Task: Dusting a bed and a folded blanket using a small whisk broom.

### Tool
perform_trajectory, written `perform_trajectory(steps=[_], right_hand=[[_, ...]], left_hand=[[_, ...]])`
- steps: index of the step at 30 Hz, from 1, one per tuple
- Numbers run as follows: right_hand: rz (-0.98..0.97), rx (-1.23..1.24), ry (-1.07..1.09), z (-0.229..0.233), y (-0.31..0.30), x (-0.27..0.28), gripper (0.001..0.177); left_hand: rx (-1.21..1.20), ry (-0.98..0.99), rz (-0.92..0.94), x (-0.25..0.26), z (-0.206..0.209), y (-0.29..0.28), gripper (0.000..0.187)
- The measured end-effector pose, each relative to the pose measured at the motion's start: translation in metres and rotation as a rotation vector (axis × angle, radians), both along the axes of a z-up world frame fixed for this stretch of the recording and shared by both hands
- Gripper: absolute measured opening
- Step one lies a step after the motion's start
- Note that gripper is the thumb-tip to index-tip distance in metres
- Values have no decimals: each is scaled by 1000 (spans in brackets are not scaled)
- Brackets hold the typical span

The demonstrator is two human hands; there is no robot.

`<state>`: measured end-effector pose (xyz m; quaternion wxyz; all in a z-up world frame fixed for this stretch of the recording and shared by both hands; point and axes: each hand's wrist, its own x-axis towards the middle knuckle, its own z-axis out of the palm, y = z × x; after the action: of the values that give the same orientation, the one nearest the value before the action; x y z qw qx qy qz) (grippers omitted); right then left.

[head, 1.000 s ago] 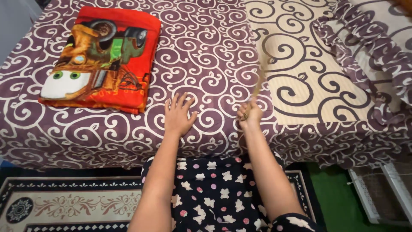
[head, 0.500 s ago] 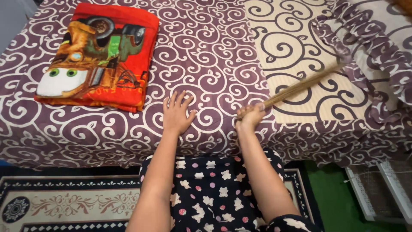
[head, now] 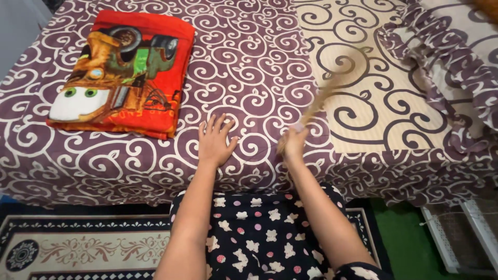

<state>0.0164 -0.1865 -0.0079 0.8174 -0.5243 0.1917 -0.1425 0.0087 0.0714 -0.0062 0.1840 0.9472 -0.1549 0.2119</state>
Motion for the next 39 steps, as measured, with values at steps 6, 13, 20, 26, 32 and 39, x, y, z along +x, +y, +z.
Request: perform_trajectory(steps=[6,13,20,26,32,39], right_hand=[[569,-26,250,13,-28,7,10],[419,-272,121,36,-5,31,4],[448,92,234,-5,-34,91,18],[439,-265,119,36,2,62,6],[505,87,216,-30,-33,103,14],[394,92,0,-49,-34,103,23]], left_hand=[[-7,9,6,-1,2,0,57],[-2,24,6,-1,3,-1,56],[-31,-2,4,-4,4,-2,55],[-40,20,-3,-3,2,-2,55],[-46,-2,11,-3,3,-1,54],[-20,-159,136,33,28,30,44]])
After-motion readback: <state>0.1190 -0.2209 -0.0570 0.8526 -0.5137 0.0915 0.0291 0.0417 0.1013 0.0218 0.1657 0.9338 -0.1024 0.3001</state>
